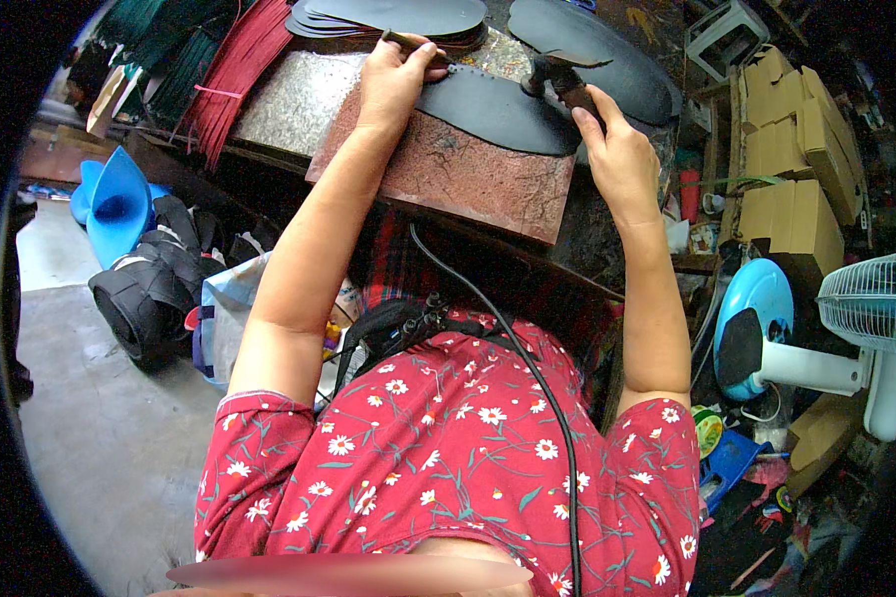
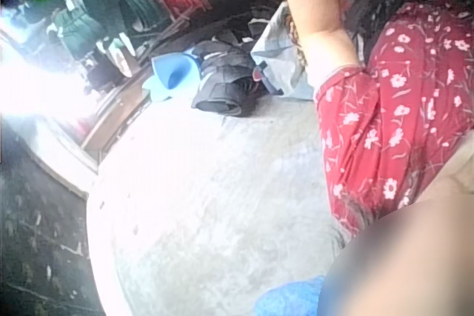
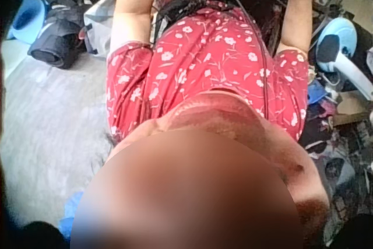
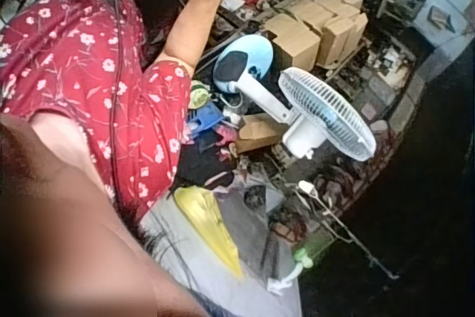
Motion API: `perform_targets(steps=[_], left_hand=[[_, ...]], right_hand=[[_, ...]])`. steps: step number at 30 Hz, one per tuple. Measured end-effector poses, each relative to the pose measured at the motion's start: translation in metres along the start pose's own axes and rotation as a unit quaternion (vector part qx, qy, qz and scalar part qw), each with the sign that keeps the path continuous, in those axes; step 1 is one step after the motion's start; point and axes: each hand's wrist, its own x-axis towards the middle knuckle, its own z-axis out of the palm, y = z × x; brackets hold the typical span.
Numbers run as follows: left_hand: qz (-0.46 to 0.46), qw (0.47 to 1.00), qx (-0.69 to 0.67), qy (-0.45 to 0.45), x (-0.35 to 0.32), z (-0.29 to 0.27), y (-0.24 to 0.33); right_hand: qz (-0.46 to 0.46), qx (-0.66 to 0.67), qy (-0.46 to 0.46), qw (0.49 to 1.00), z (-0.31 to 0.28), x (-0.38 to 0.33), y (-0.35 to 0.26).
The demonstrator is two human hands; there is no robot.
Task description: The person repeatedly hammers the edges of black shoe insoles placed on a reddish work block to shape or flatten them. They handle the insoles one at a time, repositioning each piece and striking it with a hammer before setting it aside and picking up the next.
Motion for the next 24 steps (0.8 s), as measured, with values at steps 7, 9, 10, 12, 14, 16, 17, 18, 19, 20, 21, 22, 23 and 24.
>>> perform_targets(steps=[7, 9, 10, 12, 14, 16, 17, 18, 19, 20, 21, 22, 23, 24], left_hand=[[0.144, 0.958, 0.246, -0.042, -0.003, -0.002, 0.006], [0.19, 0.935, 0.296, -0.049, -0.006, 0.002, 0.013], [0.216, 0.921, 0.321, -0.051, -0.006, 0.006, 0.016], [0.266, 0.887, 0.371, -0.069, -0.009, 0.016, 0.02], [0.324, 0.848, 0.41, -0.085, -0.011, 0.022, 0.019], [0.244, 0.891, 0.382, -0.037, -0.011, 0.021, 0.015], [0.209, 0.908, 0.363, -0.013, -0.008, 0.019, 0.012], [0.174, 0.932, 0.318, 0.025, -0.006, 0.014, 0.008], [-0.024, 1.0, 0.014, 0.009, -0.002, 0.013, 0.005], [-0.012, 1.0, -0.025, -0.008, 0.0, 0.012, 0.001], [-0.012, 0.998, -0.063, -0.016, 0.0, 0.011, -0.002], [0.006, 0.999, -0.02, -0.029, 0.002, 0.009, -0.004], [0.023, 0.999, 0.024, -0.042, 0.003, 0.009, -0.005], [0.024, 0.995, 0.071, -0.066, 0.003, 0.009, -0.004]], right_hand=[[-0.126, 0.116, 0.053, 0.984, -0.041, -0.003, -0.03], [-0.16, 0.243, 0.11, 0.951, -0.058, -0.007, -0.045], [-0.183, 0.261, 0.12, 0.94, -0.055, -0.007, -0.052], [-0.239, 0.293, 0.171, 0.91, -0.05, -0.009, -0.057], [-0.234, 0.175, 0.113, 0.95, -0.029, -0.005, -0.052], [-0.099, 0.095, 0.041, 0.99, -0.015, -0.005, -0.033], [-0.094, 0.094, 0.043, 0.99, -0.011, -0.003, -0.021], [-0.078, 0.085, 0.033, 0.993, -0.007, -0.005, -0.011], [-0.059, 0.067, 0.049, 0.995, -0.004, -0.006, -0.003], [-0.012, 0.067, 0.027, 0.997, -0.002, -0.005, 0.001], [-0.026, 0.078, 0.006, 0.997, -0.006, -0.008, 0.003], [-0.023, 0.074, 0.006, 0.997, -0.011, -0.008, 0.0], [-0.028, 0.067, 0.0, 0.997, -0.016, -0.01, -0.007], [-0.053, 0.1, 0.03, 0.993, -0.025, -0.011, -0.016]])
